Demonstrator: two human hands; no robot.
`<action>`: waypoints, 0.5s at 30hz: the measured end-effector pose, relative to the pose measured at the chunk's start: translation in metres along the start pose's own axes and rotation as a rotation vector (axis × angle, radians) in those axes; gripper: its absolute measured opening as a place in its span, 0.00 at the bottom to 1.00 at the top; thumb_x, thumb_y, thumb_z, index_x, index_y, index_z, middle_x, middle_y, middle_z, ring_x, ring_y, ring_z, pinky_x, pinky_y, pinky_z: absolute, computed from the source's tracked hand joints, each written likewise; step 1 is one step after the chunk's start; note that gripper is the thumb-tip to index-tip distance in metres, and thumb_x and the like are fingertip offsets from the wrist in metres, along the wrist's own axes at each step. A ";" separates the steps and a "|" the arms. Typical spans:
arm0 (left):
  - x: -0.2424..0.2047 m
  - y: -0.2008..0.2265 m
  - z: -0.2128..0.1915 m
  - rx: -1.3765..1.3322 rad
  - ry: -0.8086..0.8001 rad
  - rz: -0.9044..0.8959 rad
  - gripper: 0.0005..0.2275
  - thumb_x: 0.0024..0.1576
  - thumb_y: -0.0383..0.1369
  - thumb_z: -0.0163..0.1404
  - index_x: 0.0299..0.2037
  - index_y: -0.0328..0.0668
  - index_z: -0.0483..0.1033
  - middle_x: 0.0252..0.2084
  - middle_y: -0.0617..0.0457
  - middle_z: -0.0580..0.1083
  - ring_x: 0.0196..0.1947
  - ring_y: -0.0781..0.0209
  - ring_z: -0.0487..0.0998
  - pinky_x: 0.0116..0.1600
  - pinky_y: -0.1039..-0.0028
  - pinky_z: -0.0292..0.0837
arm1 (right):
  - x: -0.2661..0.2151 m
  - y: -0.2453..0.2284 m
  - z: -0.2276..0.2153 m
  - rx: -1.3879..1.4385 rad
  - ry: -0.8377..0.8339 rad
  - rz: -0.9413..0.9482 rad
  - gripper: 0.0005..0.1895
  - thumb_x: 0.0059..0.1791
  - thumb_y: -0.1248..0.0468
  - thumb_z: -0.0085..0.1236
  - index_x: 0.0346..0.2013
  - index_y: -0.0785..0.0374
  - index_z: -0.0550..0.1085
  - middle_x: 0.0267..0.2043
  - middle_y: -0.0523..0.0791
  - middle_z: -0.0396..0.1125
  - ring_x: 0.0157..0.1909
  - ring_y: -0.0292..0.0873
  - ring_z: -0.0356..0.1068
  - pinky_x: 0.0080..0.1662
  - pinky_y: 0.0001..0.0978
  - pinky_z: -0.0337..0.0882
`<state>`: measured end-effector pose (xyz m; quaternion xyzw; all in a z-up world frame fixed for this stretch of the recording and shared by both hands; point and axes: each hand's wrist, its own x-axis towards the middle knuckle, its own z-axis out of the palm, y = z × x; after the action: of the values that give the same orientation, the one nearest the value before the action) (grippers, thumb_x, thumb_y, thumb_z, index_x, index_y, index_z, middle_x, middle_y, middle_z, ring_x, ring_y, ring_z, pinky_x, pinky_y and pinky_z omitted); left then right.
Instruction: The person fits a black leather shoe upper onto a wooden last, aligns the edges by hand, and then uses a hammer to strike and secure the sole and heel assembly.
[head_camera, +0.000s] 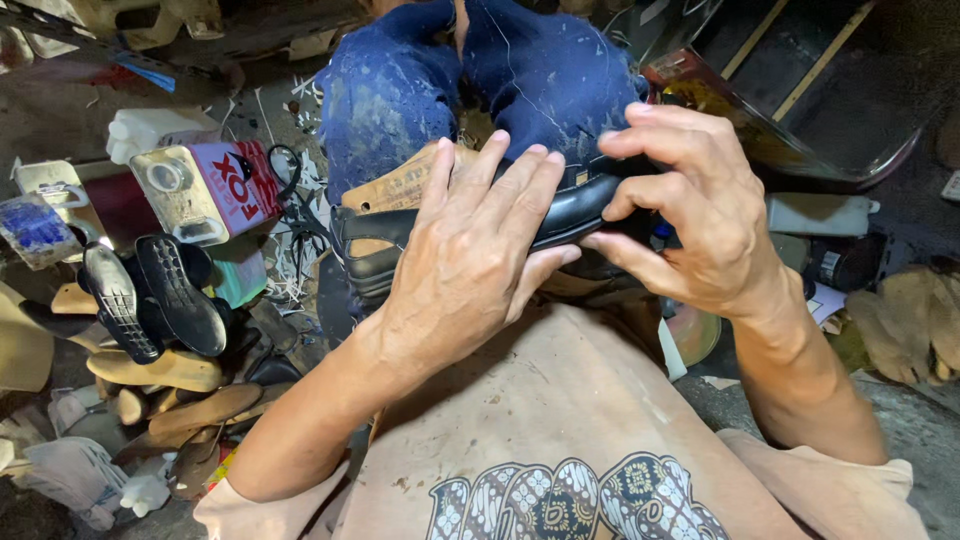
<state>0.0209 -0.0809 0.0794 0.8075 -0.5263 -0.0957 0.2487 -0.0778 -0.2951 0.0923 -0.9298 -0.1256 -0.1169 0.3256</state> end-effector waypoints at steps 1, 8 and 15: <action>0.001 0.000 0.000 0.002 -0.002 -0.003 0.29 0.63 0.47 0.56 0.66 0.33 0.65 0.65 0.42 0.71 0.68 0.38 0.68 0.69 0.39 0.60 | 0.002 0.002 -0.001 0.003 0.000 -0.001 0.13 0.52 0.65 0.68 0.40 0.68 0.71 0.57 0.60 0.65 0.63 0.67 0.66 0.66 0.61 0.69; 0.001 0.004 -0.001 -0.094 0.007 -0.049 0.25 0.64 0.45 0.52 0.65 0.36 0.68 0.64 0.42 0.72 0.68 0.35 0.67 0.70 0.37 0.56 | 0.002 0.006 0.000 0.222 -0.053 0.081 0.12 0.49 0.67 0.68 0.35 0.67 0.71 0.48 0.56 0.72 0.54 0.59 0.76 0.56 0.47 0.72; -0.003 0.008 -0.001 -0.163 0.018 -0.055 0.23 0.63 0.42 0.51 0.63 0.35 0.69 0.64 0.42 0.73 0.68 0.33 0.67 0.71 0.35 0.55 | 0.000 -0.001 -0.005 0.340 -0.053 0.360 0.43 0.42 0.60 0.75 0.65 0.71 0.62 0.47 0.52 0.76 0.54 0.47 0.78 0.65 0.35 0.70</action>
<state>0.0137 -0.0804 0.0836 0.7996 -0.4920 -0.1376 0.3155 -0.0788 -0.2976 0.0962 -0.8717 0.0157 -0.0099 0.4898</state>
